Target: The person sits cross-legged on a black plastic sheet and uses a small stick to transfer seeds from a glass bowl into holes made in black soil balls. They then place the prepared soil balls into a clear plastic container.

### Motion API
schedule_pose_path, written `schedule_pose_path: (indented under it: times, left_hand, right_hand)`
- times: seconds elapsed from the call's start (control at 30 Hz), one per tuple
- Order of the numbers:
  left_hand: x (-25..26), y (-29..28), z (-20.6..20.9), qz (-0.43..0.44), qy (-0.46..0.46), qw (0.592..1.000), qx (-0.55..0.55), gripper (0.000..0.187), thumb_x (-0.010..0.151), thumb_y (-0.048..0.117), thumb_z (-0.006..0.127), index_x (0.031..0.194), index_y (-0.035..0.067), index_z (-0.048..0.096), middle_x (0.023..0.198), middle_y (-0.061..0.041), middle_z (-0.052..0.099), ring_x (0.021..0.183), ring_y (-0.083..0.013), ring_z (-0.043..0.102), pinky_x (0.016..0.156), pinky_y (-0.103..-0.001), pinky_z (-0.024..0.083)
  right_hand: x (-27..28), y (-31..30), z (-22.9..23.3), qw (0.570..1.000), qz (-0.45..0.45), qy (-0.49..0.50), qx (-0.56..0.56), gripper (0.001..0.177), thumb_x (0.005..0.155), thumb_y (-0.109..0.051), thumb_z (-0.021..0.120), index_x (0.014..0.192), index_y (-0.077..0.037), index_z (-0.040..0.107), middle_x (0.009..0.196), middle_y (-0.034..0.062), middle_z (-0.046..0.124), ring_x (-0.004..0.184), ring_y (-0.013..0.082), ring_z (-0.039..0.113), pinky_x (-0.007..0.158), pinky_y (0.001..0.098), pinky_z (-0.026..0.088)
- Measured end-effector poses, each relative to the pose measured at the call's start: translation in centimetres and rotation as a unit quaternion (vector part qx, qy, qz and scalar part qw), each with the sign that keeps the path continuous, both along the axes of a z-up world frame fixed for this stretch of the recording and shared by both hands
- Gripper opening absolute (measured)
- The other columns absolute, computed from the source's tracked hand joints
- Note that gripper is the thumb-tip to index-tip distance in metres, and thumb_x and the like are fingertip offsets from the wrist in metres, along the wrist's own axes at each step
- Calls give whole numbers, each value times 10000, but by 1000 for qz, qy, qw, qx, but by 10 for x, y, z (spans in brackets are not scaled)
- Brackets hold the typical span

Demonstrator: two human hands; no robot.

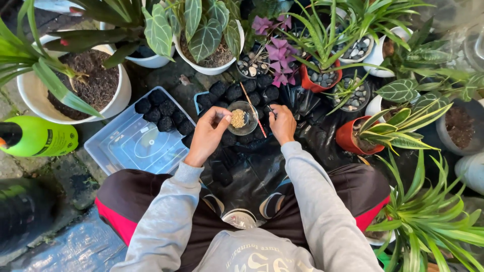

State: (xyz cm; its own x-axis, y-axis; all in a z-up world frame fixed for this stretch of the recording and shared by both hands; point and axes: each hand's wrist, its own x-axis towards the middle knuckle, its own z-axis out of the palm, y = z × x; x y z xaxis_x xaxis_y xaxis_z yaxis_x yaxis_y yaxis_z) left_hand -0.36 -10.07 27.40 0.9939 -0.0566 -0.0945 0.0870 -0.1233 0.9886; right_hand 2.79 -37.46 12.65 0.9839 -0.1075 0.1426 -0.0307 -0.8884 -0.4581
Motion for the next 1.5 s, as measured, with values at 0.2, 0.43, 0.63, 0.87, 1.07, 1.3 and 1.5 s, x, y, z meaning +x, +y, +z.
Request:
schedule_pose_path:
  times: [0.2, 0.43, 0.63, 0.87, 1.07, 1.3, 1.5]
  left_hand:
    - [3, 4, -7, 3, 11, 1000, -22, 114, 965, 131, 672, 1054, 92, 732, 831, -51, 692, 766, -113, 623, 669, -259, 530]
    - [3, 2, -7, -4, 20, 1000, -4, 125, 944, 131, 688, 1054, 87, 727, 860, -65, 696, 787, -135, 637, 679, -283, 540]
    - [3, -4, 0, 4, -5, 1000, -17, 112, 931, 72, 679, 1033, 59, 722, 873, -90, 692, 833, -174, 656, 721, -308, 564]
    - [-1, -5, 15, -10, -31, 999, -31, 135, 926, 53, 709, 1060, 64, 702, 904, -76, 685, 862, -167, 666, 765, -309, 580]
    - [1, -4, 29, -21, -20, 999, -41, 148, 937, 68, 707, 1084, 71, 698, 932, -69, 683, 884, -155, 664, 775, -306, 583]
    - [5, 5, 40, -4, 7, 999, -39, 133, 952, 82, 698, 1084, 78, 711, 948, -96, 695, 903, -185, 670, 792, -344, 582]
    - [4, 8, 28, -4, -1, 999, -35, 133, 968, 87, 690, 1099, 80, 711, 961, -98, 697, 914, -184, 663, 782, -345, 578]
  right_hand:
    - [6, -1, -18, 999, 7, -18, -41, 236, 851, -216, 802, 1081, -208, 748, 899, -24, 716, 927, 224, 688, 814, 383, 592]
    - [4, -5, -10, 999, 20, -21, -16, 306, 832, -250, 829, 1121, -214, 732, 980, -40, 754, 977, 224, 682, 824, 406, 595]
    - [-6, -12, -2, 990, -59, -118, 39, 201, 829, -237, 847, 990, -178, 741, 855, -20, 752, 759, 188, 721, 699, 340, 592]
    - [-115, 27, -117, 950, -259, -103, 141, 307, 1026, -307, 654, 789, -112, 648, 699, 160, 667, 706, 406, 677, 666, 463, 530]
    - [-174, 100, -188, 911, 18, 397, 111, 358, 906, -539, 674, 1046, -211, 695, 1055, 99, 759, 1058, 363, 723, 917, 514, 580]
    - [-176, 130, -154, 886, -1, 455, 88, 197, 925, -349, 721, 1023, -179, 701, 1106, 99, 656, 1131, 353, 692, 956, 494, 573]
    - [-164, 127, -137, 870, 10, 472, 144, 212, 862, -348, 735, 888, -148, 672, 967, 116, 685, 1045, 354, 714, 886, 478, 584]
